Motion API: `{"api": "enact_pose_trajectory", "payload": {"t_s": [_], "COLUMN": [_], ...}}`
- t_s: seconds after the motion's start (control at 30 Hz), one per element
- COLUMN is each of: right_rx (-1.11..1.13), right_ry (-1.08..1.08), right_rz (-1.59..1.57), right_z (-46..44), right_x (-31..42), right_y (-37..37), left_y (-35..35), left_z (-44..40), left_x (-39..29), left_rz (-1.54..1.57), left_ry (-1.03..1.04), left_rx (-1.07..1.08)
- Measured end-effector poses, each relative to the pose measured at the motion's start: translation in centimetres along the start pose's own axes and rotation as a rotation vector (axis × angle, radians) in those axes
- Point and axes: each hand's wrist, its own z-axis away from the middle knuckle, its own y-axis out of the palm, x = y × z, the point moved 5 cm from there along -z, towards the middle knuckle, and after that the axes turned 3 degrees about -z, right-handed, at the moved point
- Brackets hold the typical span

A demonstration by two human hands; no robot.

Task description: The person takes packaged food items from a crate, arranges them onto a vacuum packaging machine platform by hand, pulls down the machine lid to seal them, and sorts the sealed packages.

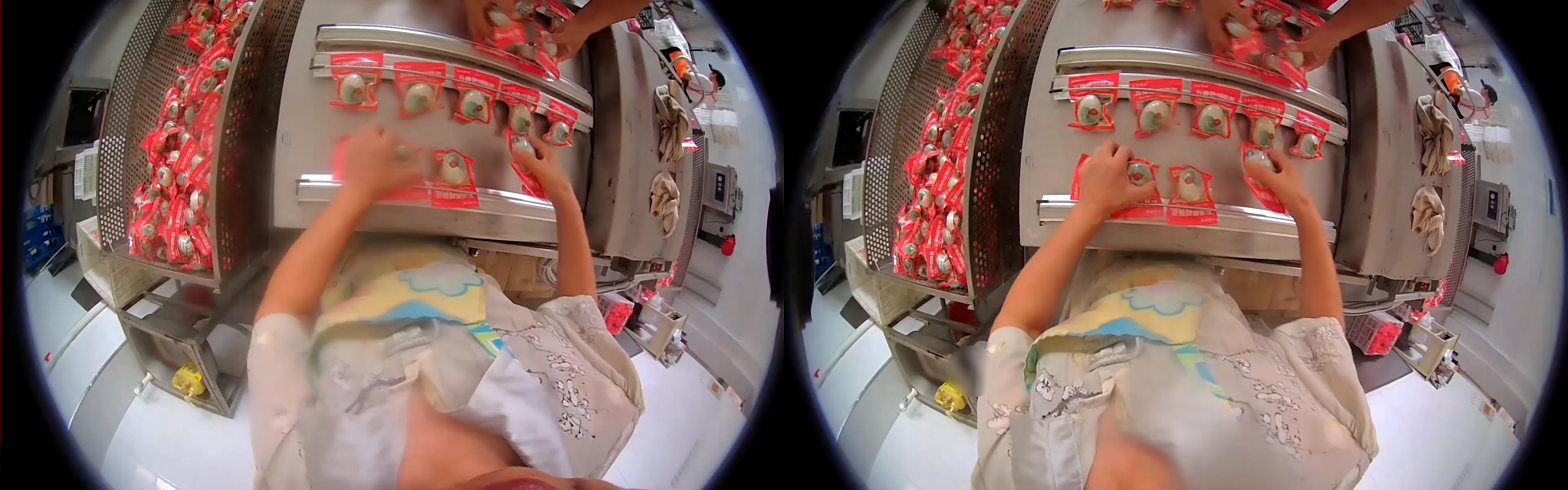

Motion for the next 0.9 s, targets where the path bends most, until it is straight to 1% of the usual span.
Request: {"api": "enact_pose_trajectory", "payload": {"t_s": [0.1, 0.17, 0.2, 0.23, 0.27, 0.3, 0.33, 0.37, 0.4, 0.43, 0.5, 0.6, 0.63, 0.67, 0.7, 0.77, 0.8, 0.83, 0.87, 0.9], "right_rx": [0.279, 0.392, 0.527, 0.664, 0.510, 0.443, 0.377, 0.398, 0.346, 0.285, 0.202, 0.152, 0.150, 0.334, 0.430, 0.496, 0.551, 0.604, 0.654, 0.630], "right_ry": [0.296, 0.315, 0.361, 0.408, 0.417, 0.400, 0.378, 0.337, 0.370, 0.407, 0.306, 0.205, 0.183, 0.026, 0.086, 0.053, 0.004, -0.048, -0.102, -0.355], "right_rz": [-0.119, -0.332, -0.364, -0.384, -0.372, -0.439, -0.505, -0.651, -0.692, -0.732, -0.689, -0.647, -0.631, -0.529, -0.450, -0.353, -0.301, -0.251, -0.204, -0.012], "right_z": [1.0, 2.4, 1.3, -0.2, -1.0, -0.5, 0.0, 0.9, 1.1, 1.3, 2.7, 1.9, 1.5, -0.1, -0.1, -2.1, -3.7, -5.2, -6.8, -8.6], "right_x": [-1.0, 1.8, -0.1, -2.0, -2.2, -1.4, -0.6, 1.0, 0.0, -1.0, -0.1, 2.7, 3.9, 4.9, 9.9, 16.0, 18.4, 20.8, 23.2, 25.3], "right_y": [2.5, 6.7, 7.8, 8.2, 8.5, 9.4, 10.3, 11.2, 11.5, 11.6, 12.6, 16.6, 18.1, 19.8, 24.2, 33.8, 38.9, 43.9, 48.9, 53.5], "left_y": [-1.3, 1.5, -0.4, 1.9, 3.2, 5.0, 8.9, 8.8, 7.9, 6.5, 3.1, -3.8, -6.3, -9.1, -11.7, -16.4, -19.4, -19.6, -22.3, -23.2], "left_z": [-2.0, -3.0, -2.8, -2.5, -2.3, -1.8, -1.6, -1.7, -1.7, -1.5, -1.5, -1.0, -0.5, 0.0, 0.7, 3.0, 4.6, 5.7, 7.5, 9.2], "left_x": [0.5, 1.3, 0.3, 0.5, 0.2, -0.1, 0.2, 0.3, 0.7, 0.9, 1.8, 6.0, 8.1, 11.0, 14.4, 22.3, 26.8, 32.1, 37.1, 42.8], "left_rz": [0.140, 0.185, 0.420, 0.545, 0.674, 0.716, 0.762, 0.836, 0.914, 0.942, 0.995, 1.065, 1.086, 1.105, 1.122, 1.176, 1.124, 1.133, 0.993, 0.917], "left_ry": [-0.040, -0.002, -0.097, -0.131, -0.143, -0.209, -0.267, -0.325, -0.374, -0.338, -0.255, -0.188, -0.201, -0.212, -0.221, -0.252, -0.319, -0.372, -0.430, -0.465], "left_rx": [0.032, 0.151, 0.307, 0.431, 0.472, 0.597, 0.591, 0.622, 0.656, 0.608, 0.519, 0.382, 0.350, 0.314, 0.279, 0.156, 0.091, 0.030, -0.140, -0.244]}}
